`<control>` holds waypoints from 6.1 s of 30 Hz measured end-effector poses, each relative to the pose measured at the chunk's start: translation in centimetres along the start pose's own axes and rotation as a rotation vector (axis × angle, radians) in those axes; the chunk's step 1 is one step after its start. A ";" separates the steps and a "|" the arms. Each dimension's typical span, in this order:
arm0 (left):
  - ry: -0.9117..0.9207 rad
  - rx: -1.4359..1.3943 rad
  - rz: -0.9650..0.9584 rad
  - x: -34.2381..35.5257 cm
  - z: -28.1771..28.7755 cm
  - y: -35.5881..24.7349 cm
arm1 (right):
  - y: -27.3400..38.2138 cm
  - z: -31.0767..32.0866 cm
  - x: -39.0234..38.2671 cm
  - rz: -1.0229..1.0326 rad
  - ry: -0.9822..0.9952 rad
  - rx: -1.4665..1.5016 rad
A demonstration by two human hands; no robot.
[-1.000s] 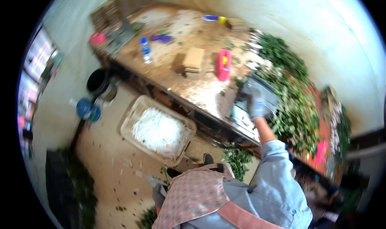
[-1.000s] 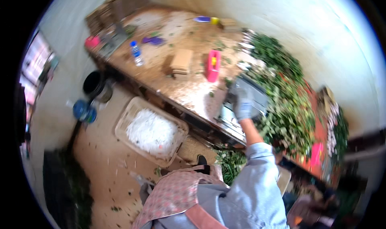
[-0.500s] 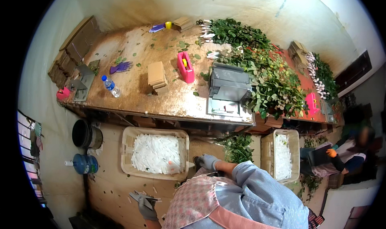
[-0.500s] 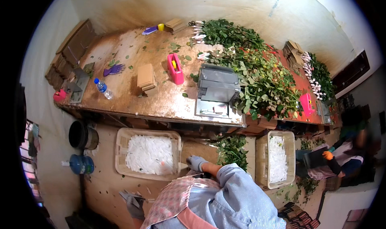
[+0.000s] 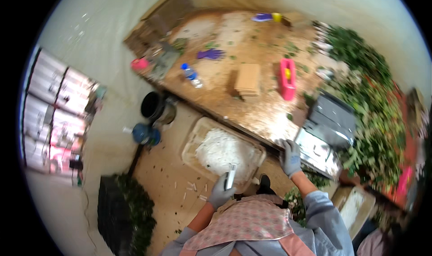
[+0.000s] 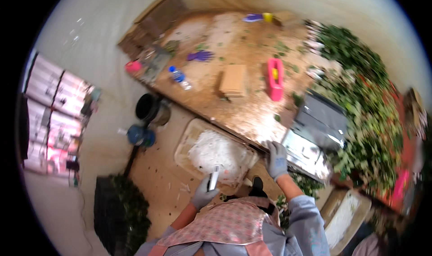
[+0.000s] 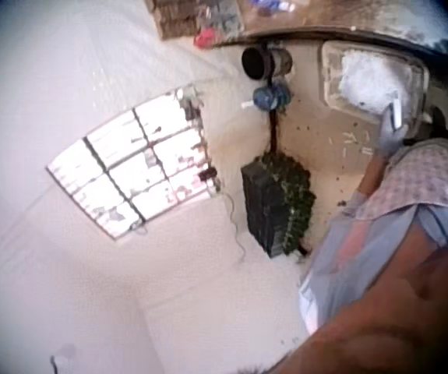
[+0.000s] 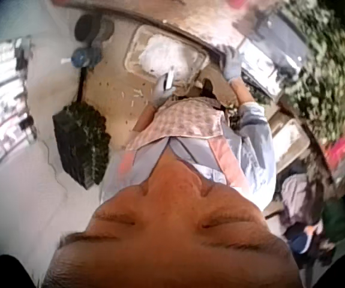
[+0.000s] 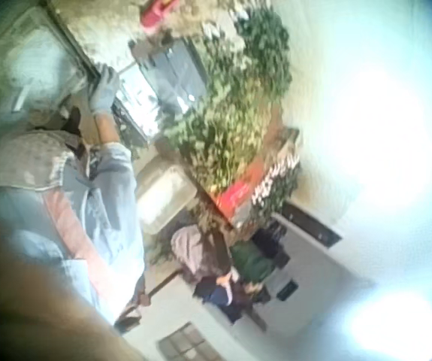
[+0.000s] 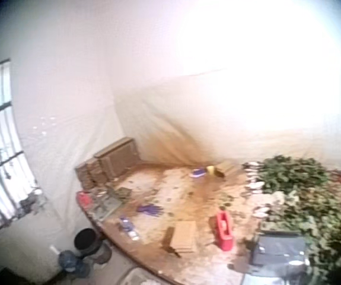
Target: The person arranges white flower buds and green leaves into a gray rectangular container. They place the leaves at the bottom and then carefully position the flower buds on top. The person uses a pink tape dispenser to secure the arrangement with tape. The workspace is cluttered with leaves and other materials.
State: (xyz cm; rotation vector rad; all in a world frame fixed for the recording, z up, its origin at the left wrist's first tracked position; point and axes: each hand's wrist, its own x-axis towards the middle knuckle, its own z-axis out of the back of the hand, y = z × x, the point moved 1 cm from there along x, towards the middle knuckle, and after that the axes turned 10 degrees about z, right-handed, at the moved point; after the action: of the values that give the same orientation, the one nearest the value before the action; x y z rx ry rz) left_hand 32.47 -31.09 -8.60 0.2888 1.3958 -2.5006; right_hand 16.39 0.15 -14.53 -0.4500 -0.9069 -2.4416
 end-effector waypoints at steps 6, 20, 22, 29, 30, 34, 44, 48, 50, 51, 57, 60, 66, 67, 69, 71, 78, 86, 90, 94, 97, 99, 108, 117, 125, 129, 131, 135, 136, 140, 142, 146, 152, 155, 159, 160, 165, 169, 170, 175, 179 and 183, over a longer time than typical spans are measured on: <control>0.115 0.088 0.458 -0.6 -1.1 -1.6 | 2.6 -3.8 1.1 0.039 -0.016 0.225; 0.008 0.132 0.395 -1.3 1.9 2.1 | 16.5 -15.5 -6.9 -0.716 0.731 1.806; -0.001 0.187 0.391 -1.5 3.9 3.3 | 19.4 -17.3 -7.1 -0.725 0.719 1.746; -0.148 0.213 0.140 -4.5 13.5 11.5 | 28.7 -26.1 -5.2 -0.716 0.781 1.704; -0.151 0.176 0.076 -5.2 15.7 13.1 | 30.4 -27.5 -5.1 -0.750 0.758 1.737; -0.191 0.163 -0.025 -9.4 25.7 20.0 | 39.0 -34.1 -4.6 -0.939 0.691 1.868; -0.450 -0.038 0.363 -22.4 43.6 38.2 | 43.4 -48.9 -1.4 -1.151 0.637 2.008; -0.546 -0.202 0.417 -22.2 49.4 42.2 | 45.8 -48.3 4.1 -1.168 0.565 1.634; -0.575 -0.147 0.355 -19.0 53.4 40.9 | 45.1 -49.4 5.5 -1.174 0.516 1.533; -0.581 -0.117 0.316 -17.5 55.3 41.0 | 45.8 -49.5 6.4 -1.178 0.483 1.540; -0.512 0.139 0.003 -2.3 68.9 37.1 | 43.8 -56.0 8.7 -1.284 0.412 1.428; -0.499 0.207 -0.063 5.4 74.3 35.0 | 43.7 -60.2 12.1 -1.227 0.379 1.280; -0.291 0.637 -0.210 22.2 84.0 32.7 | 43.6 -66.5 21.5 -1.039 0.372 1.020; -0.231 0.643 -0.223 25.4 85.0 31.1 | 43.0 -67.1 23.1 -0.938 0.412 0.868; -0.276 0.747 -0.338 31.7 86.9 29.9 | 43.9 -67.7 26.6 -0.909 0.410 0.861; -0.246 0.805 -0.407 38.8 87.7 28.9 | 45.4 -66.3 31.0 -0.825 0.405 0.876; 0.064 1.401 -0.482 67.0 84.1 20.9 | 48.9 -67.4 40.5 -0.656 0.263 0.887; 0.081 1.736 -0.571 89.9 76.3 20.5 | 51.6 -67.6 55.1 -0.771 0.090 0.774; 0.249 1.744 -0.611 96.9 76.1 24.9 | 51.0 -71.2 64.7 -0.756 -0.056 0.735; 0.295 1.618 -0.512 95.6 77.7 17.9 | 48.2 -73.3 73.8 -0.843 -0.050 0.802; 0.299 0.848 -0.262 93.3 84.9 12.2 | 47.0 -76.3 79.2 -0.893 0.107 0.462; 0.270 0.530 -0.586 92.4 88.7 11.6 | 47.0 -78.1 82.6 -0.808 0.212 0.081; 0.771 -0.570 -0.294 82.5 92.7 10.9 | 41.7 -87.0 86.3 -0.568 0.317 -0.347; 0.953 -0.756 -0.261 75.9 86.9 15.9 | 50.5 -66.7 67.7 -0.941 -0.069 0.100; 1.603 -0.533 -0.293 54.3 77.2 15.4 | 69.8 -54.8 53.8 -0.544 -0.311 -0.323; 1.820 -0.302 -0.353 41.8 74.8 18.0 | 78.0 -55.7 43.9 -0.863 -0.344 -0.509; 1.874 -0.226 -0.414 35.9 73.7 19.8 | 82.4 -56.1 38.7 -0.940 -0.472 -0.462; 2.103 -0.065 -0.323 27.6 72.7 21.2 | 89.7 -58.9 31.1 -1.006 -0.957 0.296; 2.099 -0.014 -0.425 25.9 72.7 20.8 | 90.5 -60.4 28.4 -0.948 -1.025 0.495; 2.022 0.016 -0.297 22.7 71.6 22.1 | 94.3 -60.4 25.9 -0.731 -1.319 0.920; 2.004 0.051 -0.244 21.6 70.9 22.6 | 94.9 -60.5 24.8 -0.669 -1.384 1.036; 2.070 0.059 -0.251 18.7 68.5 21.1 | 95.3 -58.6 23.3 -0.545 -1.405 1.228; 2.215 0.032 -0.432 12.9 61.6 19.4 | 93.1 -54.5 19.2 -0.495 -1.410 1.327; 2.178 0.042 -0.398 11.2 57.7 18.5 | 90.9 -51.8 17.0 -0.549 -1.390 1.321; 2.143 0.076 -0.320 10.5 52.8 16.3 | 87.8 -47.9 15.8 -0.562 -1.366 1.343; 2.139 0.082 -0.290 10.5 51.6 15.8 | 87.0 -47.0 15.7 -0.530 -1.380 1.361; 2.007 0.026 -0.377 10.4 45.3 14.6 | 83.2 -44.4 14.8 -0.359 -1.507 1.515; 1.838 -0.042 -0.272 10.5 41.4 13.8 | 81.0 -42.4 11.6 -0.291 -1.515 1.598; 1.788 -0.055 -0.236 10.7 40.4 13.9 | 80.2 -42.0 10.7 -0.264 -1.514 1.614; 1.706 -0.054 -0.288 9.7 36.3 14.4 | 76.7 -39.3 5.2 -0.175 -1.513 1.724; 1.664 -0.076 -0.336 7.6 33.1 14.8 | 73.7 -35.6 -0.1 -0.129 -1.526 1.893; 1.549 -0.025 -0.173 4.7 29.3 16.1 | 71.3 -31.1 -6.8 -0.375 -1.591 1.823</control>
State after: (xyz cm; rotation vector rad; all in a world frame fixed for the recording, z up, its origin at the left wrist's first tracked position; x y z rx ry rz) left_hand 31.86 -64.79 -7.76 2.5092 1.7869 -2.1711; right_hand 57.19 -65.49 -3.56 -1.3152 -3.1437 -0.0213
